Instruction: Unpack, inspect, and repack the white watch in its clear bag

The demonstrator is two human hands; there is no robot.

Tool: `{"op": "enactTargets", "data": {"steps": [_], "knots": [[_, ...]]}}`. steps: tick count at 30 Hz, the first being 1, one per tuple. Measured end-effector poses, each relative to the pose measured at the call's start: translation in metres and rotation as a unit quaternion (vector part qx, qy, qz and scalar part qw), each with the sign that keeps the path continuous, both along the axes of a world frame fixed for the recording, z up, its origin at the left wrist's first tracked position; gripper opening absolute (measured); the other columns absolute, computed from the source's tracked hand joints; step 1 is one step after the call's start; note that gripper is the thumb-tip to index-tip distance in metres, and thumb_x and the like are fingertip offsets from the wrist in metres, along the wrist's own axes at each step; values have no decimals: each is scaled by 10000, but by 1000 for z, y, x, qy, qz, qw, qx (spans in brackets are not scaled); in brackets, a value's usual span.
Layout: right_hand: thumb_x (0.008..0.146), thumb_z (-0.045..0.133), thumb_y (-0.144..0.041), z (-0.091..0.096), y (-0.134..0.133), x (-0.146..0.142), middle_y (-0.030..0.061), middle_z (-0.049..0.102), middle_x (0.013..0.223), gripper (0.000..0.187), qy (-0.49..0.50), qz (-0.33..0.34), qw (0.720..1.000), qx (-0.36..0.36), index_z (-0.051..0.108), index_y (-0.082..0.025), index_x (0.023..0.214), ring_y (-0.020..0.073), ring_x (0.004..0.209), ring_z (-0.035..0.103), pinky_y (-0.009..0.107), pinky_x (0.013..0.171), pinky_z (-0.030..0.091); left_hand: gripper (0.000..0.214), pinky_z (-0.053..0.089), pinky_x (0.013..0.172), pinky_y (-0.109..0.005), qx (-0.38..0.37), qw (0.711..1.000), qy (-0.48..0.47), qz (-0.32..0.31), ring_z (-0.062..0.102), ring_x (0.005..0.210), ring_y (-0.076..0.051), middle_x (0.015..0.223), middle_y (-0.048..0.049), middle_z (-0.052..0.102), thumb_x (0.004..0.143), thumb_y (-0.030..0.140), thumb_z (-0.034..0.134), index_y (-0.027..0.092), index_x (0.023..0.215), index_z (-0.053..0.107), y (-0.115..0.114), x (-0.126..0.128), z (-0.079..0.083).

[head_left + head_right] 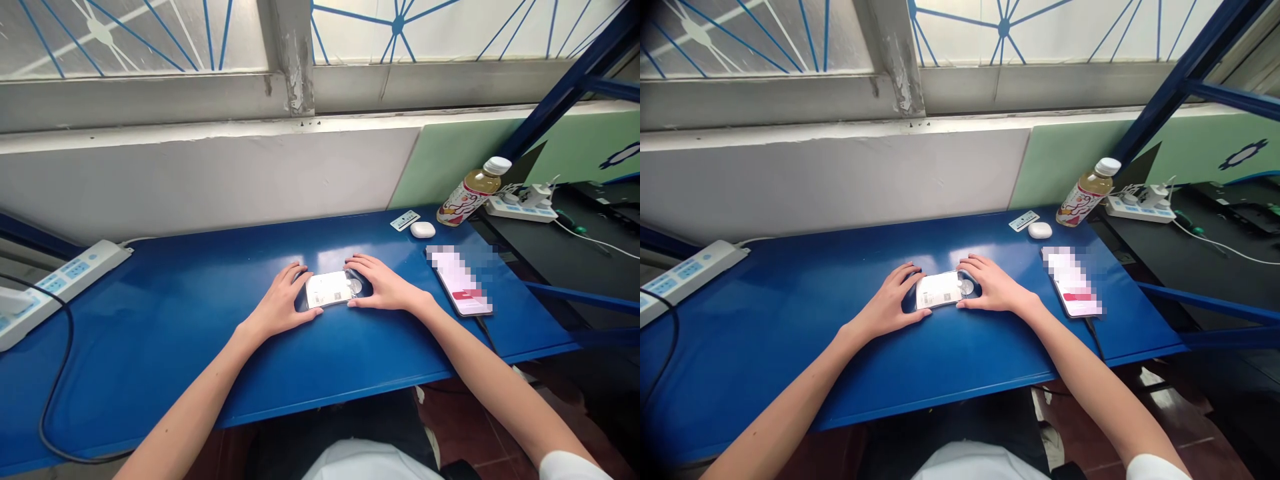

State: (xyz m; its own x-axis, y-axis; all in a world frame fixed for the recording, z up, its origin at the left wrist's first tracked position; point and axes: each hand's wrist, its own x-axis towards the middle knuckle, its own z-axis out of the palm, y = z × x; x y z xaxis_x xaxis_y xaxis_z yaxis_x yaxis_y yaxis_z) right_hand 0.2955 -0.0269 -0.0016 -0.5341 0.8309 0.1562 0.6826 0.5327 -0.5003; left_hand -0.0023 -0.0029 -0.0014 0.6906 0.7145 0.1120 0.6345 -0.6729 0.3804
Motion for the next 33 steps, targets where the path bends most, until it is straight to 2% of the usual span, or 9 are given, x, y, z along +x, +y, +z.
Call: {"op": "enactTargets", "data": {"steps": [4,11,16,20,24,27,30,33], "knots": [[757,708,-656,-1,-1,2,164,521,1447,819,-7,-7,1000,11,490,-202,1402,397,1417,371,577,1133,366,736,345,1153,-563,-6,1000,3,3,294,1451,-387,1489,-184,438,849,605,629,166,1417,465,-2,1,1],[862,640,-566,-2,-8,-9,205,470,1486,738,7,-4,999,47,445,-152,1440,370,1409,394,551,1127,387,754,354,1146,-565,-2,1000,6,8,297,1449,-387,1496,-182,434,857,613,619,167,1440,445,-3,-1,-3],[920,610,-436,-5,-12,-26,177,618,1338,474,46,-28,995,88,574,-159,1304,332,1290,536,515,1072,453,721,356,1140,-573,4,1000,-3,8,307,1444,-390,1486,-174,443,867,609,608,189,1430,450,-4,0,-3],[958,545,-294,-9,-12,-30,152,650,1309,329,56,-34,994,93,602,-178,1261,309,1259,577,520,1067,457,689,352,1141,-574,6,1000,-3,9,325,1433,-390,1485,-193,434,897,578,576,165,1431,441,-6,2,-3],[976,410,-137,-9,-8,-26,124,654,1314,374,51,-3,996,67,548,-189,1320,263,1272,583,539,1131,398,668,355,1135,-578,2,1000,7,9,333,1425,-391,1480,-210,430,921,558,543,139,1430,438,-7,4,-2],[958,380,-82,-7,-6,-25,119,643,1329,436,43,20,997,58,503,-187,1363,243,1278,580,527,1152,384,662,349,1137,-582,-3,1000,13,11,318,1432,-394,1488,-214,419,927,547,533,130,1433,436,-8,4,0],[933,375,-40,-6,-5,-25,123,628,1355,479,37,30,998,47,492,-181,1376,247,1295,568,521,1152,391,645,347,1136,-586,-7,1000,9,13,315,1437,-395,1494,-203,418,926,531,538,154,1439,433,-8,5,0],[921,387,-27,-5,-5,-24,138,618,1371,475,40,22,999,26,528,-180,1348,269,1303,564,505,1096,460,629,340,1138,-595,-11,1000,-2,14,309,1441,-401,1500,-195,416,923,517,545,175,1440,437,-9,5,0]]}}
